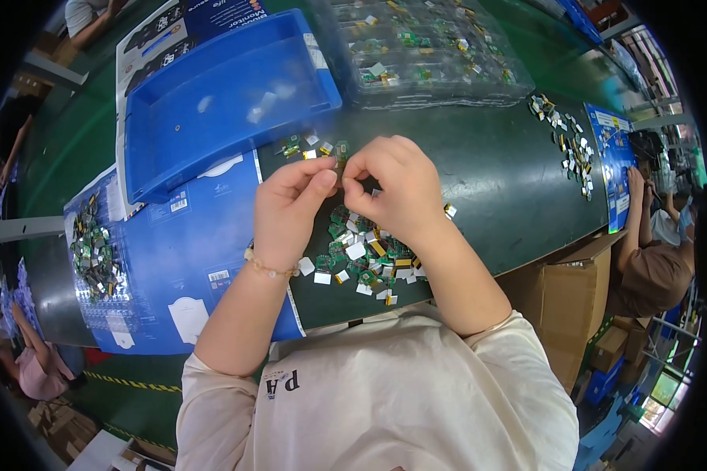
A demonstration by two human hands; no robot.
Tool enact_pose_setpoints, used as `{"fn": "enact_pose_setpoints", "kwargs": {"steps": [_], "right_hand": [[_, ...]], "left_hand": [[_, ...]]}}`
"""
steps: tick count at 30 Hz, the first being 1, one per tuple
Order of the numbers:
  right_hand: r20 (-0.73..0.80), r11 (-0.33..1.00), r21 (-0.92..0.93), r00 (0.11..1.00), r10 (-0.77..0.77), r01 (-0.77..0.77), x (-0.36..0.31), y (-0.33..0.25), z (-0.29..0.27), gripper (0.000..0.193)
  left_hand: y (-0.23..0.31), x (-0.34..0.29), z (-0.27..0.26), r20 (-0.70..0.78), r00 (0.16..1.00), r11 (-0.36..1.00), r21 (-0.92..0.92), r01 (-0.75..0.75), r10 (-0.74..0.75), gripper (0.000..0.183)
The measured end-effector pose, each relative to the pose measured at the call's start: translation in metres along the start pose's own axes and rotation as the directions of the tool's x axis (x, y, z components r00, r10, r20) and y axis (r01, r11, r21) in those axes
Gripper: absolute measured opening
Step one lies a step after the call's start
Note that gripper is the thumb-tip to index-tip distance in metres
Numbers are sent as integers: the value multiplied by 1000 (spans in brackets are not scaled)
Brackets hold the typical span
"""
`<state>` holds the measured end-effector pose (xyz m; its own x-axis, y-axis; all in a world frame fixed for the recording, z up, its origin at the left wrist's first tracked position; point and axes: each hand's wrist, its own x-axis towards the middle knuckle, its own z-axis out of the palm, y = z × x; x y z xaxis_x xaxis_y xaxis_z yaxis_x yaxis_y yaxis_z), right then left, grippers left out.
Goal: Assembling small electronic circuit board components by hand at a workbench.
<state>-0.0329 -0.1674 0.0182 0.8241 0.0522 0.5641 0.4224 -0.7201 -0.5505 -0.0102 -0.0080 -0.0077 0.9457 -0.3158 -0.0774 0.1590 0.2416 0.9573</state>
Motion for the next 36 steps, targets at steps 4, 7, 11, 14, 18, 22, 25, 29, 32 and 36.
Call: {"fn": "enact_pose_setpoints", "kwargs": {"steps": [4, 7, 11, 14, 18, 22, 25, 29, 32, 36], "right_hand": [[17, 998, 34, 999, -48, 47, 0, 1, -1, 19], [-25, 980, 181, 996, 88, -82, 4, -3, -4, 19], [-15, 980, 195, 999, 49, -45, 3, 3, -1, 18], [21, 975, 218, 999, 39, -42, 3, 4, -5, 15], [129, 980, 52, 974, 185, -193, 4, 25, -20, 10], [191, 946, -180, 933, 304, -271, -3, 36, -16, 9], [237, 922, -248, 904, 355, -297, -5, 33, -7, 9], [167, 896, -272, 900, 404, -351, -2, 28, -6, 16], [127, 945, -232, 956, 264, -230, 6, 21, -19, 17], [413, 993, 6, 905, 103, -115, 8, 27, -35, 11]], "left_hand": [[0, 1, 1, -26, 997, 986, -151, 73, -78, 20], [6, 3, 4, 27, 991, 937, -321, 135, -134, 22], [-1, 0, 0, 45, 990, 928, -345, 142, -134, 22], [0, 1, 0, 10, 991, 945, -297, 133, -136, 22], [9, 10, -3, -126, 980, 956, -271, 114, -153, 24], [9, 10, -11, -75, 992, 925, -373, 70, -105, 22], [13, 9, -5, -104, 982, 941, -318, 118, -158, 20], [7, 9, -16, 59, 986, 963, -215, 163, -154, 19], [17, 7, -12, 70, 972, 969, -81, 232, -226, 18], [15, 5, -6, -76, 997, 924, 380, 42, -14, 18]]}}
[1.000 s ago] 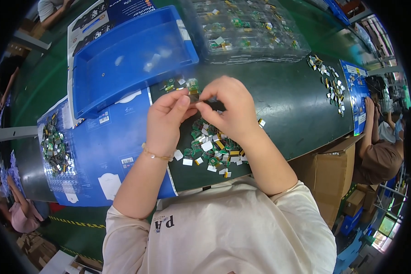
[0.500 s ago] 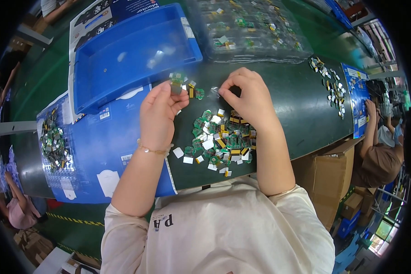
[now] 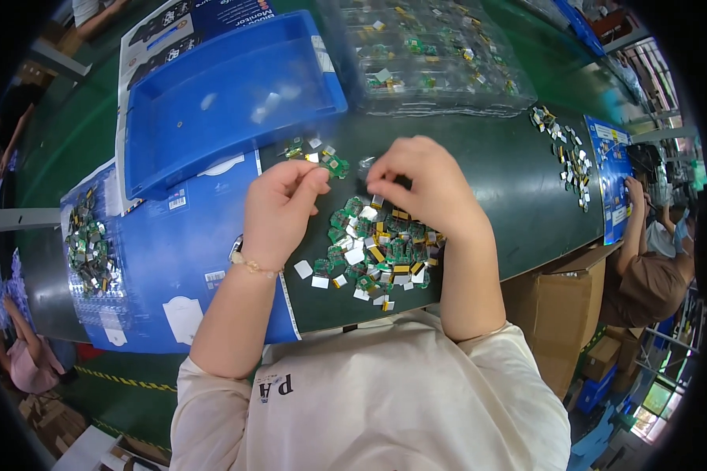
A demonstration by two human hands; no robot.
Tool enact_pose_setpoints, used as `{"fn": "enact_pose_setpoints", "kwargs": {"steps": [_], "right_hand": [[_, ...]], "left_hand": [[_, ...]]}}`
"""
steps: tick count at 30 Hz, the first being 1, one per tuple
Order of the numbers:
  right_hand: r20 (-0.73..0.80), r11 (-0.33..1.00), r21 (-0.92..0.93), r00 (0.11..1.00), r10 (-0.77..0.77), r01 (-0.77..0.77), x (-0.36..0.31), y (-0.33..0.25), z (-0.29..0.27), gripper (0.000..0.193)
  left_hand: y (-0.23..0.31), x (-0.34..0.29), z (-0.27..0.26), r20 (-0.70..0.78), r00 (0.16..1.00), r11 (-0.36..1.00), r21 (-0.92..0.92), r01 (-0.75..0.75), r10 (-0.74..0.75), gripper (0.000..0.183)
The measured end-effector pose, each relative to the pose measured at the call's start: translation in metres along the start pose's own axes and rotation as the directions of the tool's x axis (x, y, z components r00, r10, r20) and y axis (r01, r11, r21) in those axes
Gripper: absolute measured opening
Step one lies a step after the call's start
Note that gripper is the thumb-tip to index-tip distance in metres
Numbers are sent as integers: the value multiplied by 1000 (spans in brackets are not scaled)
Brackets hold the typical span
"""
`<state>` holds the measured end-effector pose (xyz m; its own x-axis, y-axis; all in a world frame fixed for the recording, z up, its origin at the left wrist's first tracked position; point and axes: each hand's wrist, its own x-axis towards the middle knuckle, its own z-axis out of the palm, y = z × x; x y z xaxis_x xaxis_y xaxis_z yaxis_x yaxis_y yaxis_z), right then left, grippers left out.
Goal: Assembling small electronic circuit board components by hand at a workbench.
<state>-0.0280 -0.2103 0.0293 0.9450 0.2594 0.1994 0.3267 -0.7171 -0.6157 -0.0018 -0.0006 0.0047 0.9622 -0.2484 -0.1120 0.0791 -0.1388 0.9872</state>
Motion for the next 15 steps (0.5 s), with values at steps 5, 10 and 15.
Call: {"fn": "enact_pose_setpoints", "kwargs": {"steps": [5, 10, 15], "right_hand": [[269, 988, 148, 959, -93, 54, -3, -4, 6, 11], [276, 993, 97, 956, -94, 70, -4, -9, 17, 19], [226, 996, -24, 971, -78, 86, -6, -15, 26, 26]], "left_hand": [[-7, 7, -7, -119, 972, 955, 246, -167, 201, 18], [1, 10, -10, -213, 962, 945, 312, -101, 173, 14], [-5, 14, -16, -181, 938, 827, 539, -157, 297, 13]]}}
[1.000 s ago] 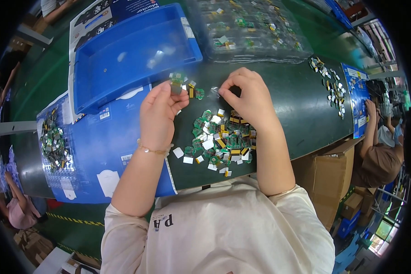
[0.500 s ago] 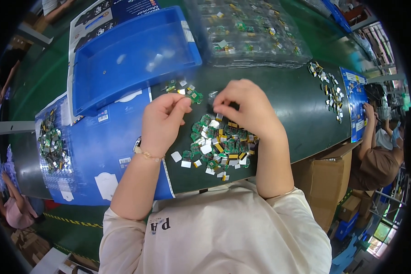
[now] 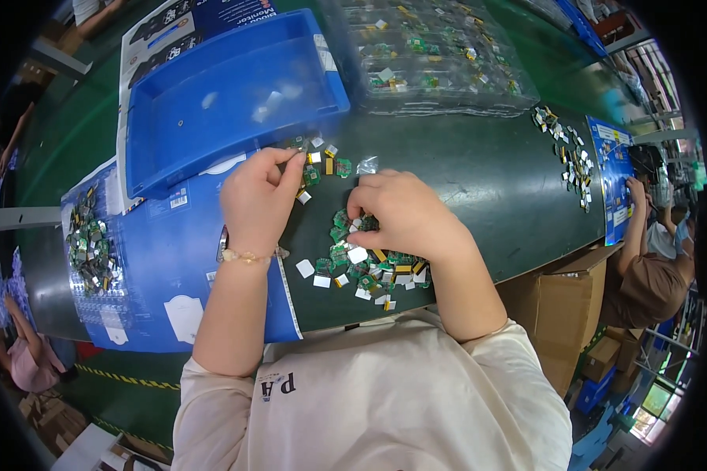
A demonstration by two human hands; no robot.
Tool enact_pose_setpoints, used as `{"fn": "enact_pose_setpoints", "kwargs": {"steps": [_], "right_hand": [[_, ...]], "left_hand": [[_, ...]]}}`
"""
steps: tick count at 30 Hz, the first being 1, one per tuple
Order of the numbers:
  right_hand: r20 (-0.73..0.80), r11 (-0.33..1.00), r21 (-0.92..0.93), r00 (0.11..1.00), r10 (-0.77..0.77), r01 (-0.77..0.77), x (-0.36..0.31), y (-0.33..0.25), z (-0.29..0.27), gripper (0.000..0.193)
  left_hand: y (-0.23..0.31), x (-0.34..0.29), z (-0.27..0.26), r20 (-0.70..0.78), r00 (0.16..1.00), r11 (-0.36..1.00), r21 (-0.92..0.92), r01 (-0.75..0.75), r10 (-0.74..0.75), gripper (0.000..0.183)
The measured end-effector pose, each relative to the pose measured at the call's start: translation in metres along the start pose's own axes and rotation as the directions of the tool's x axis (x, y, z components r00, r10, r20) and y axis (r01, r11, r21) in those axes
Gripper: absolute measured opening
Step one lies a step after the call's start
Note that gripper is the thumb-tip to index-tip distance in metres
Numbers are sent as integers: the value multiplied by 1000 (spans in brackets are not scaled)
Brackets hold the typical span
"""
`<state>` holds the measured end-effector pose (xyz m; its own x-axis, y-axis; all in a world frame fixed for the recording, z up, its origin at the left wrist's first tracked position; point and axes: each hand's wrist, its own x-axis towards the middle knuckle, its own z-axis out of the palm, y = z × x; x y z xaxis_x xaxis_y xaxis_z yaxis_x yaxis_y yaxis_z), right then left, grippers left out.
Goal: Assembling small electronic circuit board components by hand at a workbench.
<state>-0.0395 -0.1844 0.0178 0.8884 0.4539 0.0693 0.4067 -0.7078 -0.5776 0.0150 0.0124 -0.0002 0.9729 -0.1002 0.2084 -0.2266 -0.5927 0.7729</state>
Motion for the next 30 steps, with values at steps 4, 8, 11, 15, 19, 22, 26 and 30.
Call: {"fn": "enact_pose_setpoints", "kwargs": {"steps": [4, 8, 11, 15, 19, 22, 26, 30], "right_hand": [[25, 999, 52, 1000, -4, 3, 0, 1, -1, 21], [-39, 987, 111, 993, -114, 118, 3, 3, -1, 15], [17, 948, 305, 996, 87, -88, 1, -5, -10, 11], [-132, 853, 486, 948, 290, -193, 4, -9, -8, 8], [-204, 607, 783, 865, 459, -137, 5, -9, -6, 13], [-214, 571, 815, 862, 460, -102, 6, -12, -6, 16], [-290, 605, 795, 858, 425, -32, 7, -8, 4, 16], [-307, 750, 644, 846, 435, -152, 7, -6, 2, 15]], "left_hand": [[6, 2, 0, -79, 995, 998, 11, -55, 55, 9], [10, -6, 3, -3, 999, 957, -287, 34, -37, 9], [12, -11, -1, 9, 1000, 915, -404, 6, -2, 10], [5, -14, -8, 160, 950, 914, -355, -198, 268, 12], [30, -22, -1, 249, 942, 948, -280, -153, 226, 14], [21, -22, 8, 299, 953, 914, -400, 70, 58, 13], [16, -21, 14, 427, 904, 658, -679, 325, -7, 11], [17, -17, 11, 395, 915, 664, -665, 343, -77, 7]]}}
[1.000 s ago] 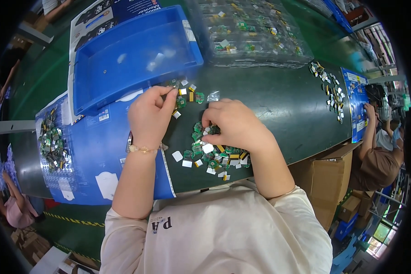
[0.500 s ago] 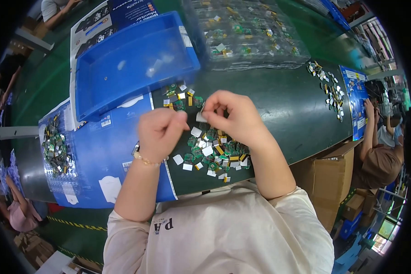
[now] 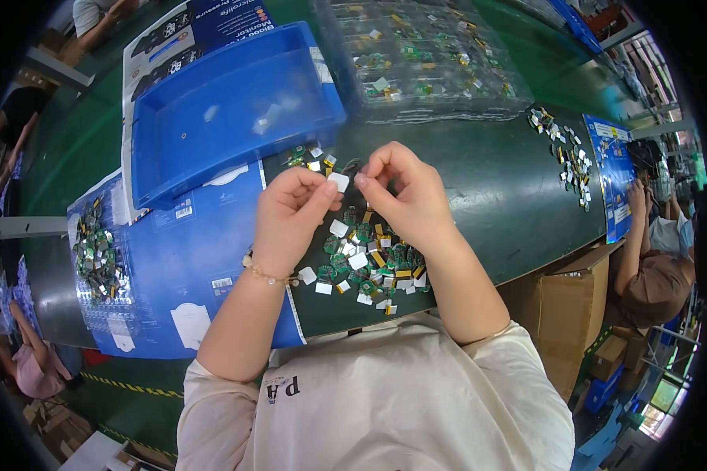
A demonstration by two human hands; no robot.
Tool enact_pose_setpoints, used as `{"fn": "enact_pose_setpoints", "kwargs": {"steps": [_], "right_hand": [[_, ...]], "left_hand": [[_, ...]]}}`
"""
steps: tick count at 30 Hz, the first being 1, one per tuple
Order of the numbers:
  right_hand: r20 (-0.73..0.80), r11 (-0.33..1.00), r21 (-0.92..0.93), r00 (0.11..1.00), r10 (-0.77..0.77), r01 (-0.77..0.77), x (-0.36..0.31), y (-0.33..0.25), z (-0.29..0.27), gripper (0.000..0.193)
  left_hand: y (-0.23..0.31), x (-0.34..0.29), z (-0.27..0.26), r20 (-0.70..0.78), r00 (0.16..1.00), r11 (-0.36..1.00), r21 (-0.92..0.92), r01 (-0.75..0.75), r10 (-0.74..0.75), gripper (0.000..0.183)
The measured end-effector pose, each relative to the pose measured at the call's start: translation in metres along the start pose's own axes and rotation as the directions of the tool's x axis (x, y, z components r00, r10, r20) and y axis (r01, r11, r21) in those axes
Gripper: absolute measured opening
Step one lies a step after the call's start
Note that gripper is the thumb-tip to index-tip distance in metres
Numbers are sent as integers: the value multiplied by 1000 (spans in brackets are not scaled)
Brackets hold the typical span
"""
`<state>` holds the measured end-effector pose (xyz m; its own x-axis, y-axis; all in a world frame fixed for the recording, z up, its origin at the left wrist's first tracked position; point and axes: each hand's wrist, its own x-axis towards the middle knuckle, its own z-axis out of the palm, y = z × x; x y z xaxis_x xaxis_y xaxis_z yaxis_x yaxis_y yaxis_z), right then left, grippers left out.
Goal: Assembling small electronic circuit board components by hand at a workbench.
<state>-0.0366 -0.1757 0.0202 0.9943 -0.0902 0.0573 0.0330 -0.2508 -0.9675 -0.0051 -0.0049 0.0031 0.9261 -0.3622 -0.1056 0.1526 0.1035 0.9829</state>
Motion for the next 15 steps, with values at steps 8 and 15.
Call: {"fn": "enact_pose_setpoints", "kwargs": {"steps": [8, 15], "right_hand": [[-62, 793, -472, 883, -466, 385, 1, -5, 5, 16], [-112, 832, -408, 883, -455, 377, 4, -1, 2, 14]], "left_hand": [[6, -3, -1, 41, 999, 999, -25, -31, 32, 7], [5, -2, -2, 25, 999, 998, -63, -22, 23, 16]]}}
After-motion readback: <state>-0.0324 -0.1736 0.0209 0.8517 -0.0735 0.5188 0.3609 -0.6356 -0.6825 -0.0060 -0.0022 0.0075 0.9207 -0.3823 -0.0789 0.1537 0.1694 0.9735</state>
